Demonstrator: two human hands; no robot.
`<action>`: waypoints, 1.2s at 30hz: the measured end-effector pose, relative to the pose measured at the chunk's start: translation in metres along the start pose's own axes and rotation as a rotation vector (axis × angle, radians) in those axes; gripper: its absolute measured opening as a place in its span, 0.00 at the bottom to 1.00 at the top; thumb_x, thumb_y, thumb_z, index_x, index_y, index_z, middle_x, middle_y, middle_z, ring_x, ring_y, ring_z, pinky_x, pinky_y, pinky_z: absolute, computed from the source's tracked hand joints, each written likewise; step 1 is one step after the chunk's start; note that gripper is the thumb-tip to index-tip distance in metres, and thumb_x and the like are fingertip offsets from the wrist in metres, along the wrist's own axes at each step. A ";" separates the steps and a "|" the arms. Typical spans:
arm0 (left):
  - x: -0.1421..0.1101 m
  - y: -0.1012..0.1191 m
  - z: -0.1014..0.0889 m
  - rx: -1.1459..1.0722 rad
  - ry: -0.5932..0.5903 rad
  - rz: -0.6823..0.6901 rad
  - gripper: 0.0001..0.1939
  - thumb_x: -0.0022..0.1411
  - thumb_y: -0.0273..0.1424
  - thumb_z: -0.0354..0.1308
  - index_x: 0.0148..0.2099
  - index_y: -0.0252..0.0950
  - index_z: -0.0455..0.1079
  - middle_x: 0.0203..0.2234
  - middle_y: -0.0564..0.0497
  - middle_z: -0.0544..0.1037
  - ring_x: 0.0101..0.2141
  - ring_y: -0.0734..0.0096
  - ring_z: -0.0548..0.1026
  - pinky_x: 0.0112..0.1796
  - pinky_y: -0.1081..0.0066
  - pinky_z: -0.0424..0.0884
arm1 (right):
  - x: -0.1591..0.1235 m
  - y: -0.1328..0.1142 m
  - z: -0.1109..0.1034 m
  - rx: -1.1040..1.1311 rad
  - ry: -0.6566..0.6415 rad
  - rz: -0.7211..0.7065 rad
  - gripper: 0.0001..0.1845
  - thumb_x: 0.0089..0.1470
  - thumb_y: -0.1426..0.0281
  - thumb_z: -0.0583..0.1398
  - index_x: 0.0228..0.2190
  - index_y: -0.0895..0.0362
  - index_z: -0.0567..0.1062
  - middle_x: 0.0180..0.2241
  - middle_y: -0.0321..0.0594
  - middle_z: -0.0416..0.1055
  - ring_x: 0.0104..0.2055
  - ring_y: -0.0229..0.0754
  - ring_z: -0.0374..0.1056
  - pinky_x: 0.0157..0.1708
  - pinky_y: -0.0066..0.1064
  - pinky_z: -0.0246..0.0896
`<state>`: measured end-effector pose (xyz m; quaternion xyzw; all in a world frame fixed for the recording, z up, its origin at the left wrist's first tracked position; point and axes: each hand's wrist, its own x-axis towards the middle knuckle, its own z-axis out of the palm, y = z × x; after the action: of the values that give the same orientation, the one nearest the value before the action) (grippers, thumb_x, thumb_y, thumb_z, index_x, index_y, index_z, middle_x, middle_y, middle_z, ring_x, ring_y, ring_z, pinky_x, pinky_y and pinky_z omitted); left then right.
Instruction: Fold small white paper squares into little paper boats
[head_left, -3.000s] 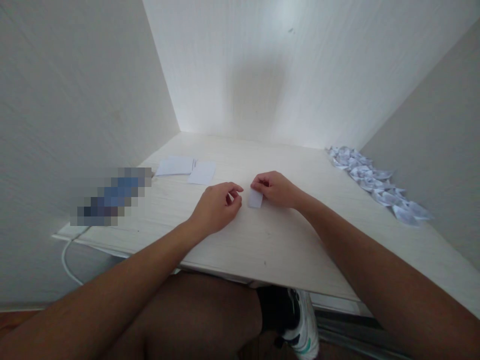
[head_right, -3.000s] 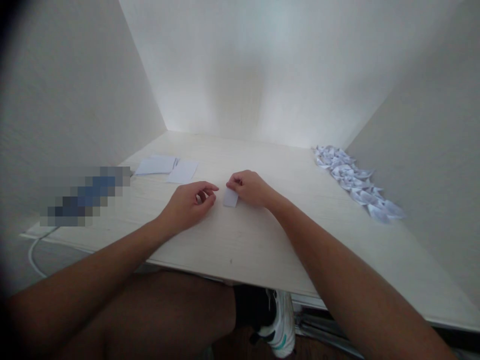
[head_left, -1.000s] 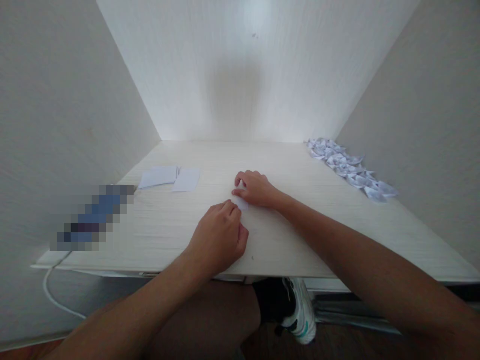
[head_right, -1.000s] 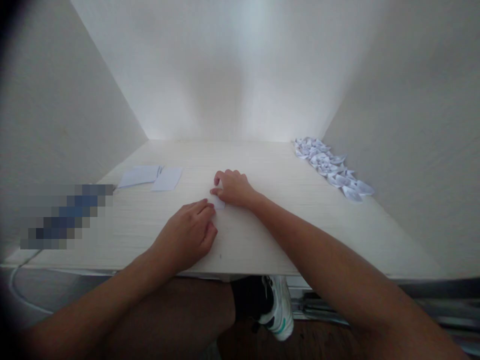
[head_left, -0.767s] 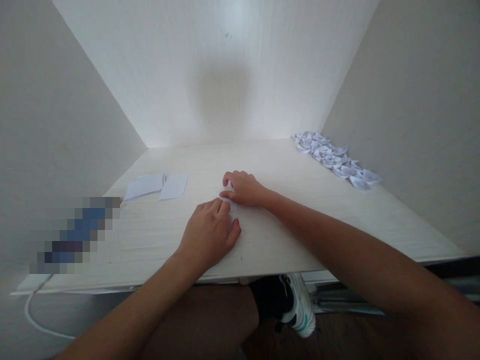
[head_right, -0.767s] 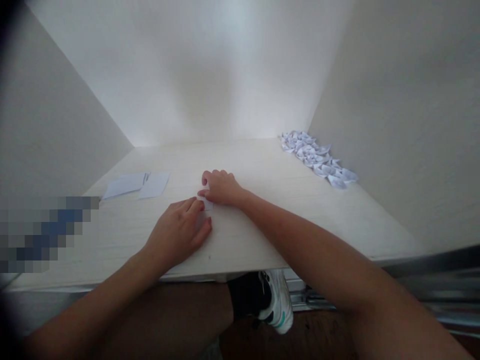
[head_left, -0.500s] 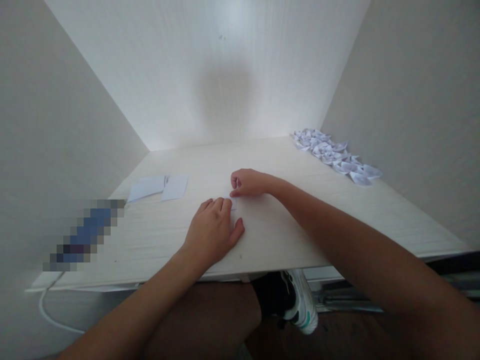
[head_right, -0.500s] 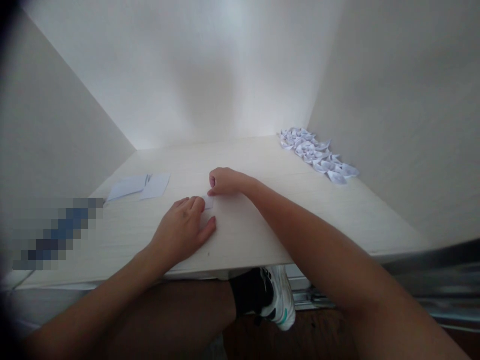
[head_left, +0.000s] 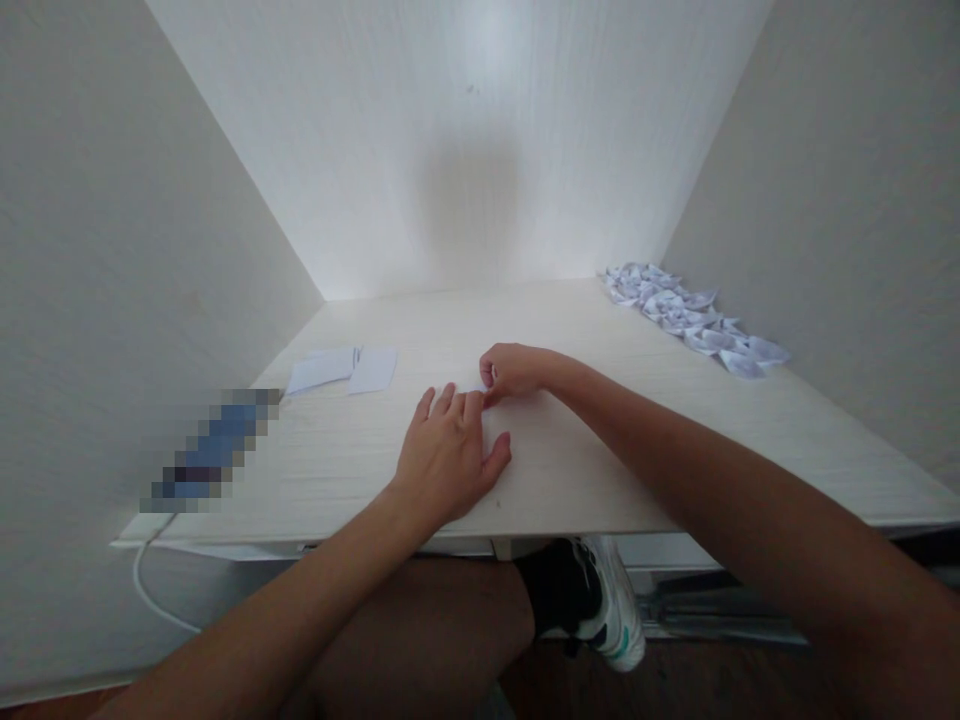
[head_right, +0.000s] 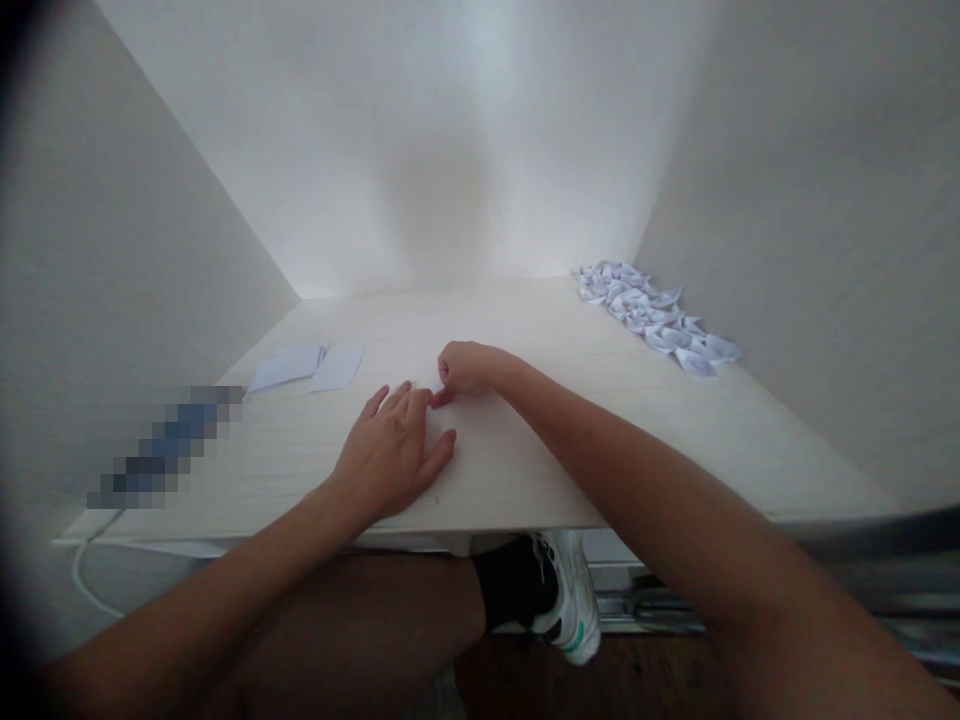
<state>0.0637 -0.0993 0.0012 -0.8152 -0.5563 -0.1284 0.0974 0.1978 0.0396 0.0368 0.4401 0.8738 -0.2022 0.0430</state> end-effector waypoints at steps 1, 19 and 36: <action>0.001 -0.001 0.000 0.003 -0.005 0.005 0.20 0.71 0.41 0.49 0.53 0.30 0.66 0.48 0.35 0.78 0.58 0.43 0.72 0.64 0.46 0.59 | 0.000 0.000 0.000 -0.006 -0.006 0.002 0.16 0.47 0.62 0.72 0.36 0.60 0.82 0.35 0.42 0.80 0.35 0.40 0.70 0.30 0.29 0.57; -0.042 -0.007 -0.011 -0.017 -0.080 0.197 0.33 0.73 0.42 0.48 0.66 0.19 0.57 0.59 0.24 0.73 0.64 0.41 0.68 0.68 0.39 0.51 | -0.009 -0.007 -0.003 -0.031 -0.014 -0.010 0.21 0.51 0.60 0.72 0.41 0.63 0.83 0.42 0.50 0.82 0.42 0.48 0.75 0.35 0.32 0.61; 0.040 -0.074 0.003 -0.662 -0.200 -0.190 0.39 0.49 0.38 0.72 0.62 0.36 0.67 0.52 0.40 0.80 0.40 0.57 0.78 0.39 0.59 0.76 | -0.005 0.006 0.004 0.317 0.062 -0.165 0.29 0.43 0.74 0.74 0.48 0.63 0.77 0.41 0.44 0.80 0.38 0.41 0.74 0.38 0.30 0.64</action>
<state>0.0088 -0.0361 0.0127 -0.7557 -0.5649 -0.2295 -0.2393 0.2056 0.0376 0.0328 0.3741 0.8651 -0.3267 -0.0704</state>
